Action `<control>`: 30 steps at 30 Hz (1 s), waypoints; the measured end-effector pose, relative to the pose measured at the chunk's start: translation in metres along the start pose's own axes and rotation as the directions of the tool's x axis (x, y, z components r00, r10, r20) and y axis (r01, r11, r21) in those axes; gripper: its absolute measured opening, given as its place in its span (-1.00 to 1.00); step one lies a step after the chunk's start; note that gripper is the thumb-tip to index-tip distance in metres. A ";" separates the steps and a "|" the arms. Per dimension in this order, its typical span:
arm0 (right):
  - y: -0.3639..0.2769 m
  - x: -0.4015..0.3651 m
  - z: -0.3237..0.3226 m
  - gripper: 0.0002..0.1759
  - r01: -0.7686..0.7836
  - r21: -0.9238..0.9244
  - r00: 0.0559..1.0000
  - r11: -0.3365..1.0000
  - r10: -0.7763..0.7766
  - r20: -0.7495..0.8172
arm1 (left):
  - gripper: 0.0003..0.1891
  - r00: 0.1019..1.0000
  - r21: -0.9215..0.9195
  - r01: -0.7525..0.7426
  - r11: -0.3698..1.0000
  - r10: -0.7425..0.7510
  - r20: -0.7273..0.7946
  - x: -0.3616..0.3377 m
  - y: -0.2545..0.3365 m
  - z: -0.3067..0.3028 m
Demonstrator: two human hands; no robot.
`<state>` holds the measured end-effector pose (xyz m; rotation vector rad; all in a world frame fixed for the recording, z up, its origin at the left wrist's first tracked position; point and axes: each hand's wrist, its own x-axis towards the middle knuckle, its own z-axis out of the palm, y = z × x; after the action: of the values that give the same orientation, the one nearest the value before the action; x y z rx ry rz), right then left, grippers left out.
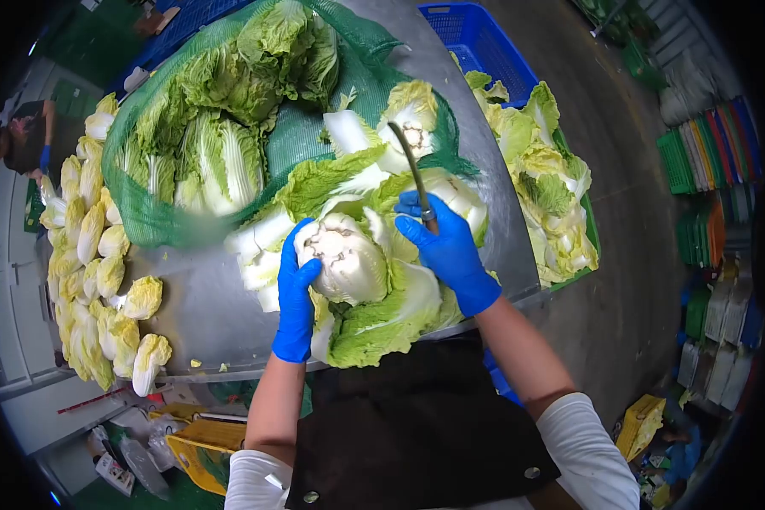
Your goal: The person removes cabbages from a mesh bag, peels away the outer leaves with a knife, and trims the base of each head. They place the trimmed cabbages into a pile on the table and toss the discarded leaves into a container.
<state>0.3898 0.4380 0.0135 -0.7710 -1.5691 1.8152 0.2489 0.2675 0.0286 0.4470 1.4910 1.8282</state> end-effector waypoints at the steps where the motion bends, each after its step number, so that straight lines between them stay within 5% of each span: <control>1: -0.007 0.002 -0.001 -0.47 0.032 0.008 0.998 0.999 -0.033 0.047 | -0.25 1.000 -0.002 0.018 1.000 -0.018 -0.013 0.001 -0.005 -0.003; 4: -0.034 -0.001 0.007 -0.43 0.146 -0.330 0.989 0.933 -0.138 0.048 | -0.24 1.000 0.029 -0.005 1.000 0.005 0.000 -0.001 -0.005 -0.004; 7: -0.088 0.000 0.006 -0.34 -0.063 -0.419 0.990 0.906 0.003 -0.141 | -0.21 1.000 0.048 -0.031 0.998 0.031 0.002 -0.008 -0.006 -0.004; 10: -0.070 -0.028 0.026 -0.21 0.118 -0.340 0.967 0.933 -0.030 0.255 | -0.19 0.998 0.059 -0.056 0.997 0.056 0.002 -0.008 -0.014 -0.007; 12: -0.055 -0.038 0.046 -0.08 0.201 -0.361 0.954 0.911 -0.097 0.285 | -0.15 0.998 0.133 -0.050 0.990 0.046 0.031 -0.007 -0.012 -0.007; 13: -0.054 -0.038 0.046 0.05 0.004 -0.453 0.967 0.892 0.111 0.227 | -0.14 0.998 0.138 -0.049 0.989 0.043 0.048 -0.008 -0.014 -0.008; 16: -0.047 -0.034 0.040 0.09 -0.014 -0.461 0.939 0.887 0.171 0.300 | -0.10 0.995 0.125 -0.041 0.991 0.029 0.097 -0.011 -0.013 -0.009; 20: -0.047 -0.045 0.046 0.11 0.249 -0.649 0.940 0.719 -0.019 0.340 | -0.12 0.987 0.127 -0.075 0.989 0.056 0.151 -0.012 -0.012 -0.003; 22: -0.051 -0.034 0.032 0.12 0.034 -0.569 0.932 0.821 0.180 0.315 | -0.16 0.986 0.196 -0.106 0.975 0.077 0.149 -0.014 -0.012 -0.003; 24: -0.047 -0.025 0.015 -0.06 0.074 -0.546 0.919 0.834 0.155 0.362 | -0.21 0.986 0.295 -0.134 0.946 0.097 0.138 -0.010 -0.017 -0.020; 25: -0.035 -0.022 0.005 -0.13 0.063 -0.452 0.926 0.890 0.117 0.359 | -0.37 0.992 0.146 -0.122 0.982 0.115 0.052 -0.012 -0.027 -0.036; 27: 0.007 -0.019 -0.017 -0.27 0.046 -0.249 0.941 0.967 0.043 0.337 | -0.60 0.964 0.130 -0.149 0.980 0.173 -0.201 -0.003 -0.060 -0.093; 29: 0.014 -0.023 -0.034 -0.41 -0.296 -0.171 0.914 0.940 0.330 0.236 | -0.58 0.943 0.158 0.046 0.986 0.009 -0.332 0.015 -0.090 -0.161; 30: 0.002 -0.023 -0.038 -0.41 -0.476 -0.161 0.838 0.864 0.502 0.214 | -0.55 0.926 0.341 -0.007 0.940 0.134 -0.352 0.018 -0.082 -0.154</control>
<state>0.4338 0.4441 0.0076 -1.1099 -1.7471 2.2872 0.1597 0.1790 -0.0940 0.3277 2.0902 1.7861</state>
